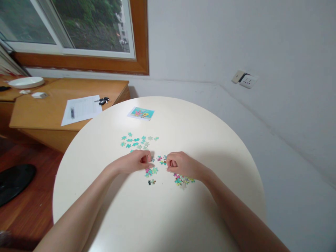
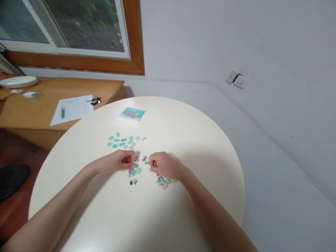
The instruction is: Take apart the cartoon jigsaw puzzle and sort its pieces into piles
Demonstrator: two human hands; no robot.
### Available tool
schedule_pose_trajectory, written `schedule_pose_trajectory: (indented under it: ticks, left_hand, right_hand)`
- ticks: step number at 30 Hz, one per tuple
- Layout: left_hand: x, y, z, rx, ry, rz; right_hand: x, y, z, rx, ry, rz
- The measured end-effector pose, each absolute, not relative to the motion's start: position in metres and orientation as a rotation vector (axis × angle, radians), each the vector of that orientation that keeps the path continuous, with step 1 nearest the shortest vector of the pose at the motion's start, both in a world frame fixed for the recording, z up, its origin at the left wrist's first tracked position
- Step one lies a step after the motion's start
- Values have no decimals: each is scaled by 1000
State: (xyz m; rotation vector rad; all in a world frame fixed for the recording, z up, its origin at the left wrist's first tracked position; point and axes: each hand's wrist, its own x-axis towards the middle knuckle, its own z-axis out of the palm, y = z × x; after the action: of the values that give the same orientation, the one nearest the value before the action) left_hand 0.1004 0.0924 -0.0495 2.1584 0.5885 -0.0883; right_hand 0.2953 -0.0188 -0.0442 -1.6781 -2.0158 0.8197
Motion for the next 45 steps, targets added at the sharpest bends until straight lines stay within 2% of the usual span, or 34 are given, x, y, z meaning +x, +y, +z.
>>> schedule_pose_trajectory:
  ticks: [8,23,30,45]
  left_hand:
    - [101,93,-48,2142,595,-83]
    - [101,93,-47,2142,594,-81]
    - [101,93,-47,2158,604,-78]
    - [102,94,-50,2138,589,-60]
  right_hand:
    - [284,-15,-58,-1522,-2098,649]
    - [291,-18,-52,-1550,-2185,744]
    - [315,-19,-46,-1647,-2103,625]
    - [318,-20,-53,-1633,-2172,862]
